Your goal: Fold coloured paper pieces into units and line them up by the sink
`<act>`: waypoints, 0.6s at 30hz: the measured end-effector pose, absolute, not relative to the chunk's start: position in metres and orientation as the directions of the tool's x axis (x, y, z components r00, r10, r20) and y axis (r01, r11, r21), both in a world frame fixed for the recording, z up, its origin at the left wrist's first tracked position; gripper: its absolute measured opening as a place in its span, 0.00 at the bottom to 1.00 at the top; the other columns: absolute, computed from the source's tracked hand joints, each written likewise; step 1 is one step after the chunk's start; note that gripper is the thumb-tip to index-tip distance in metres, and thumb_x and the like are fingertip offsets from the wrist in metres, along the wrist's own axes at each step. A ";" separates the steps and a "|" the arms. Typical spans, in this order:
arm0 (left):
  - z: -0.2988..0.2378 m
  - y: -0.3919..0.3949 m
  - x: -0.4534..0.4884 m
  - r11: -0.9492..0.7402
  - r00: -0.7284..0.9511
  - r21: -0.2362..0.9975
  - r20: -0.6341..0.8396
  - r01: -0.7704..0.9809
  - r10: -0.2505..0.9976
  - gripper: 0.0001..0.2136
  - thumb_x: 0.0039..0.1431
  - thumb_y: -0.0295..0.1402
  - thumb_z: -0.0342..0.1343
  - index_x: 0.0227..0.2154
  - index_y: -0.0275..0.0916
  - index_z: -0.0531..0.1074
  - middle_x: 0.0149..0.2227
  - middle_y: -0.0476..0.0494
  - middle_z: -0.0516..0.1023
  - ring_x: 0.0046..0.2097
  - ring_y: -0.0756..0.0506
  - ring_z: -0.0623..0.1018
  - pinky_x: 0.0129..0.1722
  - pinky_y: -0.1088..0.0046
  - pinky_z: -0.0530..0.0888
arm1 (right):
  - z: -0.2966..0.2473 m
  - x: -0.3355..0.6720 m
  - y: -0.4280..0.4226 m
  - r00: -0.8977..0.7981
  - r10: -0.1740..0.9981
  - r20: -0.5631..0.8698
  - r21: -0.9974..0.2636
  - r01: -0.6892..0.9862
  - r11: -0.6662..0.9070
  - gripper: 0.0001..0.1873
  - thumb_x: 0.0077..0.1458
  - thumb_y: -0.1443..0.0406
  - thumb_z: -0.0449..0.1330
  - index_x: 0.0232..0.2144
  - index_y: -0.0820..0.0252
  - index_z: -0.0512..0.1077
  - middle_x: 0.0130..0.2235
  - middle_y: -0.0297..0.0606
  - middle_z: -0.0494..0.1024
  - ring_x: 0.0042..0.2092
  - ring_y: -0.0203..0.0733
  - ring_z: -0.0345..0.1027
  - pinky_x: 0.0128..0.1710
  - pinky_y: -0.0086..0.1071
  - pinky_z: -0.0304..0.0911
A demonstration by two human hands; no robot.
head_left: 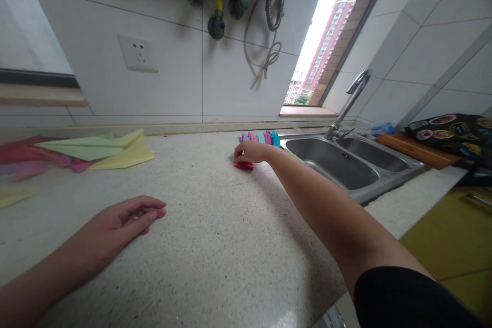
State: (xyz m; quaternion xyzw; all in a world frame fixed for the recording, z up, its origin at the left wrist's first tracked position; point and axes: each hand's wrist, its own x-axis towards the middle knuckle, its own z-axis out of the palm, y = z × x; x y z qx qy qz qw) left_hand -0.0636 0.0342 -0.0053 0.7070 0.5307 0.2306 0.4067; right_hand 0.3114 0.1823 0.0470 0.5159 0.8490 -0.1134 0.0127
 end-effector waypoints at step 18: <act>-0.012 0.039 -0.066 -0.074 0.335 0.815 -0.152 0.575 0.930 0.22 0.59 0.52 0.53 0.49 0.44 0.73 0.49 0.44 0.79 0.47 0.43 0.78 0.47 0.68 0.73 | 0.081 0.414 0.204 0.102 0.906 0.412 -0.240 0.971 -0.001 0.10 0.56 0.64 0.58 0.37 0.62 0.77 0.34 0.41 0.81 0.35 0.40 0.73 0.39 0.31 0.64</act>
